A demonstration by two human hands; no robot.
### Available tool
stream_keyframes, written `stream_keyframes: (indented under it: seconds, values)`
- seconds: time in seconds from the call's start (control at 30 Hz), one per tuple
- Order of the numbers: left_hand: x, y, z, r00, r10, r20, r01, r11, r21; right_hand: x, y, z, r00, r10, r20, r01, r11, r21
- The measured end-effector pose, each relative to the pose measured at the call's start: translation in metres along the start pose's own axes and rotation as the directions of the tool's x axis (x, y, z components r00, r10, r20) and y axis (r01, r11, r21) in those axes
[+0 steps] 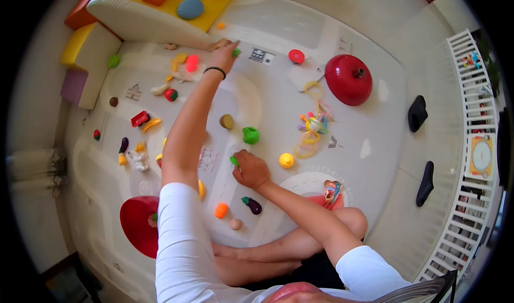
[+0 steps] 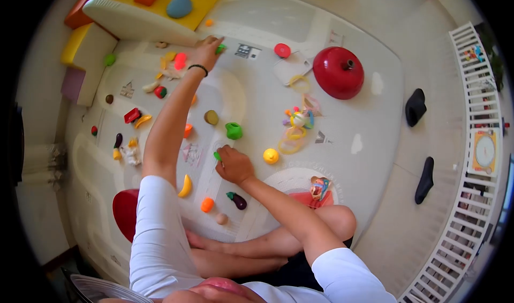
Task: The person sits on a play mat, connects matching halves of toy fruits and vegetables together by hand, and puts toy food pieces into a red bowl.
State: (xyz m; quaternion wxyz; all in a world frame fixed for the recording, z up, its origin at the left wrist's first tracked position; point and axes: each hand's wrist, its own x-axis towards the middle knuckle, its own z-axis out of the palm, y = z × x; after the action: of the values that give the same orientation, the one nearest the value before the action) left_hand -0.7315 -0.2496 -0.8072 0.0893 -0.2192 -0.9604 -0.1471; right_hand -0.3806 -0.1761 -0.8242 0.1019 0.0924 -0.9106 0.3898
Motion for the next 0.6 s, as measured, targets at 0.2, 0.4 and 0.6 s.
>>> stream_keyframes:
  seconds: [0.2, 0.4, 0.6]
  values:
    - [-0.029, 0.016, 0.011, 0.995, -0.022, 0.1, 0.025, 0.999, -0.036, -0.002, -0.011, -0.005, 1.0, 0.001, 0.006, -0.001, 1.0, -0.006]
    - [-0.191, 0.125, -0.114, 0.904, -0.022, 0.426, 0.423, 0.17, -0.89, -0.012, -0.001, 0.008, 0.999, -0.012, -0.052, 0.01, 0.999, -0.044]
    - [-0.381, 0.153, -0.243, 0.852, -0.122, 0.509, 0.397, -0.484, -0.78, -0.009, 0.026, 0.023, 0.982, 0.182, -0.054, -0.181, 0.983, 0.03]
